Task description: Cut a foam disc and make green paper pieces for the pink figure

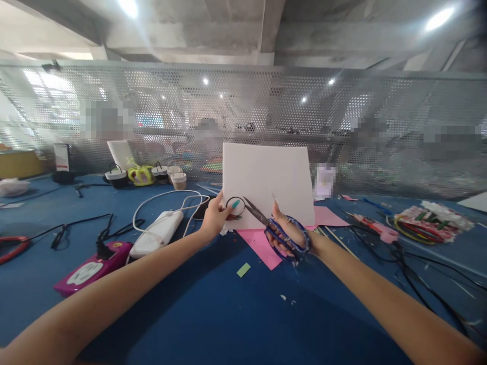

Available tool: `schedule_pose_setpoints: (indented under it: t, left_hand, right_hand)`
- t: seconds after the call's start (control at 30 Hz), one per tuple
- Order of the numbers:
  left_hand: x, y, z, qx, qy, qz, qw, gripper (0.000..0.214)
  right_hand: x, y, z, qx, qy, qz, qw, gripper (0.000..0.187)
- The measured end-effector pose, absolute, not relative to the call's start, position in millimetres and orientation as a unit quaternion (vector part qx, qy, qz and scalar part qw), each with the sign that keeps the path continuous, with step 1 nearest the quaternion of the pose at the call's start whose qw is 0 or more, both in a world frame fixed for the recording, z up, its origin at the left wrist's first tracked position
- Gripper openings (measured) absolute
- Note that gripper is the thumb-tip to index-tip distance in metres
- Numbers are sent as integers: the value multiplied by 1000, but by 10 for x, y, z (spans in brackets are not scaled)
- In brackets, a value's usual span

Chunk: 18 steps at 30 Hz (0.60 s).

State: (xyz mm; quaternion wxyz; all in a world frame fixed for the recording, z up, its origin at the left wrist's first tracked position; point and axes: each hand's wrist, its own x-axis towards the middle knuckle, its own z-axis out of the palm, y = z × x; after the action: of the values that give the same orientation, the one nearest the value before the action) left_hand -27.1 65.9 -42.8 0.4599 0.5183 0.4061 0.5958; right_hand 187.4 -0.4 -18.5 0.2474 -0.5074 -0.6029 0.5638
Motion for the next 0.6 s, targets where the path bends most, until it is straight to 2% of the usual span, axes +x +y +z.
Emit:
schedule_pose_setpoints:
  t: [0.2, 0.47, 0.6]
  left_hand:
    - [-293, 629, -375, 541, 378, 559, 502, 65]
    - [-343, 671, -390, 536, 354, 537, 546, 52]
    - [-292, 658, -397, 528, 367, 542, 541, 55]
  right_hand:
    - [1882, 48, -247, -559, -612, 492, 266, 75]
    - [1937, 60, -268, -526, -594, 538, 285, 80]
    - [1878, -3, -207, -538, -563, 566, 271, 83]
